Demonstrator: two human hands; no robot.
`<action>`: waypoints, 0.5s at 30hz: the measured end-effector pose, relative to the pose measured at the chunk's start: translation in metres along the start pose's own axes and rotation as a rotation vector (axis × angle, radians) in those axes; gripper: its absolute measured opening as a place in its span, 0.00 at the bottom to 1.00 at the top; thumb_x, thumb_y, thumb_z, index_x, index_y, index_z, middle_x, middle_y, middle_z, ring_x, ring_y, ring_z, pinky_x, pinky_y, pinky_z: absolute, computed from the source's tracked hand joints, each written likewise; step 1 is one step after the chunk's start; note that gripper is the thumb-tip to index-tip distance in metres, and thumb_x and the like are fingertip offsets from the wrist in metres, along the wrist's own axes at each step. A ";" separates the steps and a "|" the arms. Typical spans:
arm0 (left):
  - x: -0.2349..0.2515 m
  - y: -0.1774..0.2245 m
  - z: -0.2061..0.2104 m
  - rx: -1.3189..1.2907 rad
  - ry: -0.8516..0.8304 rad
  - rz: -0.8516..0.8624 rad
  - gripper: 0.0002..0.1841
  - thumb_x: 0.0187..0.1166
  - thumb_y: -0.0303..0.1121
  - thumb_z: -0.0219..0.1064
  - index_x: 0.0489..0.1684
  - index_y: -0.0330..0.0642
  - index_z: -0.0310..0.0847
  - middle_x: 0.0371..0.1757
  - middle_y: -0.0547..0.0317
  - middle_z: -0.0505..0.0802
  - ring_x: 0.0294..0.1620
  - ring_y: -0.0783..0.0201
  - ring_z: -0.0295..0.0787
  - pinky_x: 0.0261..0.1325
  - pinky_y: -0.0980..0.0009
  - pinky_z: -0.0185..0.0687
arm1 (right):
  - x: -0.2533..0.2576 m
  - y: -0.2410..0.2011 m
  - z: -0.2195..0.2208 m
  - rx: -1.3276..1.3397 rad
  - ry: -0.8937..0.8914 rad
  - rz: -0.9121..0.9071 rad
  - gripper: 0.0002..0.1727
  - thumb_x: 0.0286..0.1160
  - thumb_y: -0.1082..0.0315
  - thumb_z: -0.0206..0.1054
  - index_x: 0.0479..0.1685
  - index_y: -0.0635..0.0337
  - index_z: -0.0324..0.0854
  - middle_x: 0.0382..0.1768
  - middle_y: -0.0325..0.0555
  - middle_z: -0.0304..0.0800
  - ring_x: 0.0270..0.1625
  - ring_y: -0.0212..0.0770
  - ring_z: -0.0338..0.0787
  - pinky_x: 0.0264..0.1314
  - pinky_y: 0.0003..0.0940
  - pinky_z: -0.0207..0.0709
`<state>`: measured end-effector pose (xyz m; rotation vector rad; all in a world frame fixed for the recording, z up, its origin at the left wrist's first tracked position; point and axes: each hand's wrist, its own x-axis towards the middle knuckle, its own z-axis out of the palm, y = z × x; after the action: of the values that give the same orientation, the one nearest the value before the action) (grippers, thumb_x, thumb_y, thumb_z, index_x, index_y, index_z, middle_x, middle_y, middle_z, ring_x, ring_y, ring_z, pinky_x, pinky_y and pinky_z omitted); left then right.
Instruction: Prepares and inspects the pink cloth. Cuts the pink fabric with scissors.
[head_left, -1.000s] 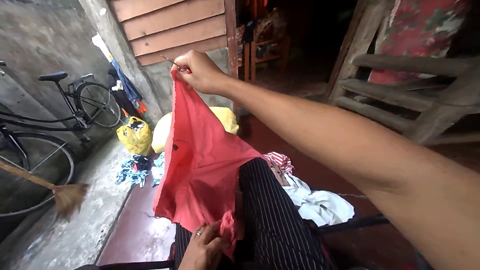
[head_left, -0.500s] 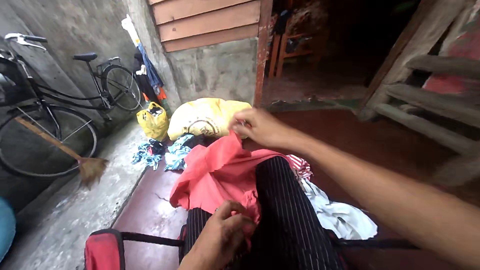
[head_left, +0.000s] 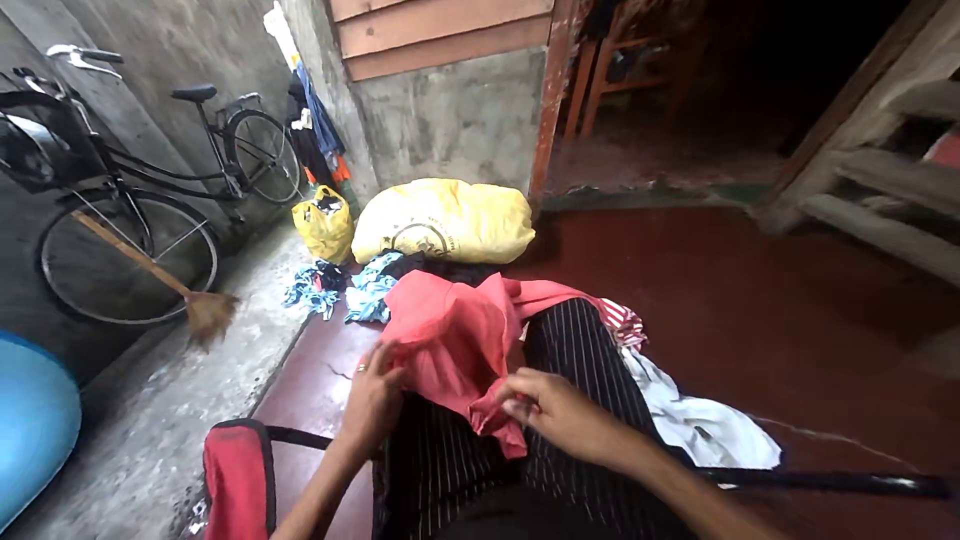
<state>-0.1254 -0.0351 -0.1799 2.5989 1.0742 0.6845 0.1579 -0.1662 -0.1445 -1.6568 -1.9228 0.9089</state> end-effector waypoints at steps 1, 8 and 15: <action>0.001 -0.016 0.001 0.002 0.003 -0.062 0.07 0.75 0.27 0.67 0.40 0.43 0.93 0.78 0.42 0.80 0.82 0.39 0.71 0.78 0.37 0.70 | 0.003 -0.002 0.013 -0.035 0.007 0.001 0.14 0.83 0.65 0.62 0.60 0.53 0.88 0.56 0.51 0.87 0.57 0.47 0.87 0.63 0.46 0.81; 0.028 -0.035 -0.006 0.026 -0.080 -0.376 0.17 0.74 0.30 0.70 0.60 0.36 0.86 0.64 0.40 0.88 0.61 0.45 0.89 0.65 0.46 0.84 | 0.038 -0.008 0.081 -0.216 0.155 0.012 0.29 0.70 0.42 0.71 0.67 0.47 0.85 0.55 0.51 0.85 0.60 0.53 0.85 0.65 0.53 0.77; 0.095 -0.006 -0.100 0.200 0.111 -0.119 0.26 0.74 0.18 0.65 0.75 0.41 0.79 0.66 0.36 0.86 0.61 0.35 0.86 0.60 0.35 0.81 | 0.062 -0.013 0.079 -0.261 0.205 0.025 0.19 0.74 0.56 0.68 0.60 0.54 0.86 0.59 0.58 0.84 0.65 0.59 0.84 0.68 0.57 0.77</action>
<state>-0.1207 0.0416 -0.0653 2.6603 1.3850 0.7350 0.0824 -0.1218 -0.1942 -1.8442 -1.9456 0.4887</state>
